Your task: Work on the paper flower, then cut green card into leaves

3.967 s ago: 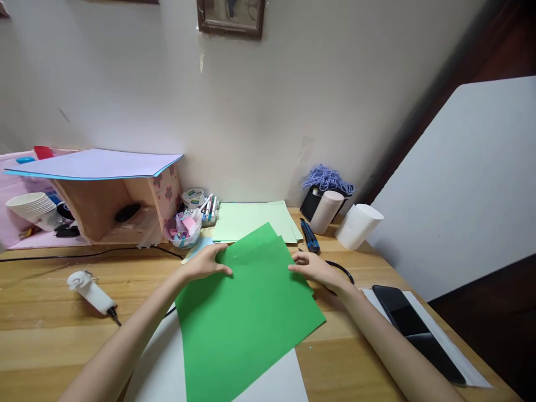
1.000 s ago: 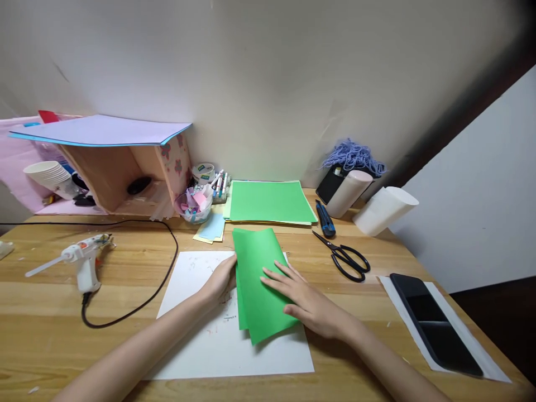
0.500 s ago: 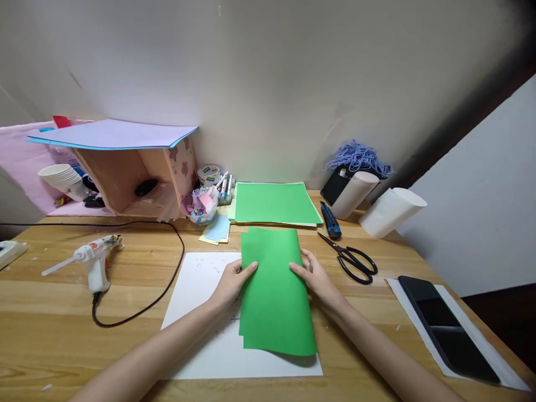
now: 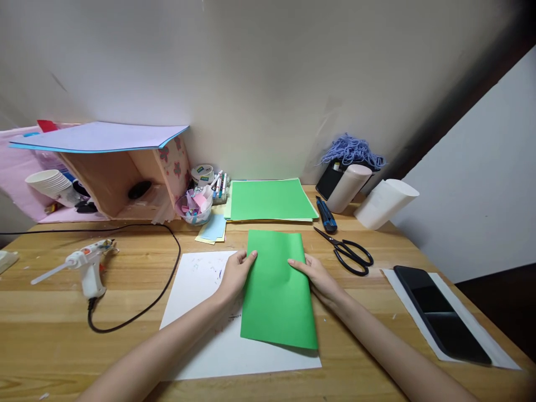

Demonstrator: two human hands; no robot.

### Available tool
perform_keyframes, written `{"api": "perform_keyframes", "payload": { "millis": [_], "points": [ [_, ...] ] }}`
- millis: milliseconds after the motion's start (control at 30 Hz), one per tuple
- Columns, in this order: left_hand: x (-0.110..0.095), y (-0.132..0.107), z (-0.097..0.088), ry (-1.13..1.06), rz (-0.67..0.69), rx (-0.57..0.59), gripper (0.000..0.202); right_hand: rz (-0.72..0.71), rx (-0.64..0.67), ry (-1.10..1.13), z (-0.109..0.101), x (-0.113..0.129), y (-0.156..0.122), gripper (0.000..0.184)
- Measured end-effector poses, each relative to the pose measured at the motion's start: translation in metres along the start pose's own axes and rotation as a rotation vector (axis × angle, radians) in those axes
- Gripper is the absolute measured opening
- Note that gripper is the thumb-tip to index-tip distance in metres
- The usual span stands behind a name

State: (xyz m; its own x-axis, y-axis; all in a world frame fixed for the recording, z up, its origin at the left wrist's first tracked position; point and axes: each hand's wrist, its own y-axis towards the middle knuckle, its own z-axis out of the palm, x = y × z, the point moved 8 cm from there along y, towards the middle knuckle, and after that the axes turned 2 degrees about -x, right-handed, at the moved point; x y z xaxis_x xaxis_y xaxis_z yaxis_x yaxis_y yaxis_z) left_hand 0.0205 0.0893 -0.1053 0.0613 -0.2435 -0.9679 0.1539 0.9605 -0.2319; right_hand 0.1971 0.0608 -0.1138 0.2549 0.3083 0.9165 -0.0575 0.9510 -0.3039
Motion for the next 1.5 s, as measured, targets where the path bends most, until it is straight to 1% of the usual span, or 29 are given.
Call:
{"api": "perform_keyframes", "payload": {
  "millis": [133, 200, 267, 300, 333, 367, 400, 433, 467, 500, 533, 567, 600, 633, 667, 700, 800, 867, 933, 1000, 1133, 1233, 1367, 1433, 1500],
  "points": [
    [-0.009, -0.002, -0.004, 0.190, 0.146, -0.078, 0.036, -0.009, 0.026, -0.008, 0.003, -0.002, -0.001, 0.039],
    [-0.012, -0.005, -0.003, 0.252, 0.195, -0.077, 0.033, -0.015, 0.047, -0.035, 0.007, 0.000, -0.002, 0.040],
    [-0.015, -0.008, -0.002, 0.290, 0.219, -0.066, 0.031, -0.021, 0.082, -0.112, 0.009, 0.006, -0.004, 0.041],
    [-0.017, -0.009, -0.002, 0.307, 0.225, -0.065, 0.030, -0.033, 0.086, -0.177, 0.006, 0.012, -0.007, 0.041],
    [-0.018, -0.010, -0.002, 0.325, 0.228, -0.067, 0.029, -0.066, 0.059, -0.264, -0.004, 0.019, -0.011, 0.042],
    [-0.019, -0.010, -0.002, 0.342, 0.229, -0.070, 0.028, -0.124, -0.015, -0.372, -0.020, 0.030, -0.016, 0.042],
    [-0.020, -0.010, -0.002, 0.355, 0.228, -0.067, 0.028, -0.196, -0.141, -0.502, -0.044, 0.042, -0.025, 0.042],
    [-0.020, -0.010, 0.000, 0.364, 0.226, -0.051, 0.028, -0.286, -0.322, -0.652, -0.073, 0.056, -0.039, 0.042],
    [-0.020, -0.009, 0.004, 0.368, 0.224, -0.026, 0.029, -0.363, -0.539, -0.813, -0.104, 0.069, -0.058, 0.043],
    [-0.020, -0.007, 0.008, 0.371, 0.220, 0.004, 0.029, -0.394, -0.762, -0.985, -0.134, 0.078, -0.081, 0.047],
    [-0.020, -0.005, 0.014, 0.380, 0.219, 0.030, 0.029, -0.375, -0.932, -1.128, -0.161, 0.081, -0.102, 0.052],
    [-0.019, -0.003, 0.020, 0.392, 0.219, 0.050, 0.029, -0.318, -1.035, -1.229, -0.184, 0.079, -0.119, 0.059],
    [-0.019, 0.000, 0.028, 0.407, 0.217, 0.067, 0.030, -0.241, -1.094, -1.283, -0.204, 0.074, -0.133, 0.063],
    [-0.019, 0.003, 0.036, 0.417, 0.215, 0.085, 0.031, -0.170, -1.110, -1.309, -0.220, 0.068, -0.144, 0.065],
    [-0.018, 0.006, 0.045, 0.419, 0.210, 0.104, 0.032, -0.119, -1.115, -1.320, -0.231, 0.063, -0.152, 0.066],
    [-0.017, 0.009, 0.055, 0.413, 0.201, 0.124, 0.033, -0.086, -1.117, -1.321, -0.237, 0.059, -0.158, 0.065],
    [-0.013, 0.017, 0.085, 0.362, 0.158, 0.174, 0.036, -0.067, -1.152, -1.321, -0.239, 0.059, -0.165, 0.060],
    [-0.009, 0.021, 0.101, 0.333, 0.121, 0.190, 0.040, -0.064, -1.187, -1.306, -0.238, 0.061, -0.166, 0.055],
    [-0.005, 0.023, 0.112, 0.326, 0.094, 0.207, 0.044, -0.083, -1.180, -1.287, -0.238, 0.061, -0.164, 0.052],
    [-0.004, 0.023, 0.119, 0.363, 0.100, 0.212, 0.046, -0.099, -1.164, -1.262, -0.240, 0.061, -0.163, 0.052],
    [-0.012, 0.021, 0.121, 0.459, 0.163, 0.201, 0.043, -0.103, -1.156, -1.217, -0.243, 0.061, -0.164, 0.055],
    [-0.016, 0.019, 0.119, 0.469, 0.182, 0.193, 0.039, -0.103, -1.153, -1.206, -0.241, 0.063, -0.164, 0.053],
    [-0.017, 0.017, 0.117, 0.473, 0.198, 0.192, 0.036, -0.110, -1.134, -1.192, -0.240, 0.064, -0.164, 0.052],
    [-0.016, 0.017, 0.117, 0.485, 0.209, 0.196, 0.035, -0.133, -1.096, -1.173, -0.244, 0.064, -0.164, 0.055],
    [-0.015, 0.017, 0.117, 0.498, 0.212, 0.197, 0.035, -0.134, -1.044, -1.086, -0.256, 0.062, -0.166, 0.060]
  ]
}}
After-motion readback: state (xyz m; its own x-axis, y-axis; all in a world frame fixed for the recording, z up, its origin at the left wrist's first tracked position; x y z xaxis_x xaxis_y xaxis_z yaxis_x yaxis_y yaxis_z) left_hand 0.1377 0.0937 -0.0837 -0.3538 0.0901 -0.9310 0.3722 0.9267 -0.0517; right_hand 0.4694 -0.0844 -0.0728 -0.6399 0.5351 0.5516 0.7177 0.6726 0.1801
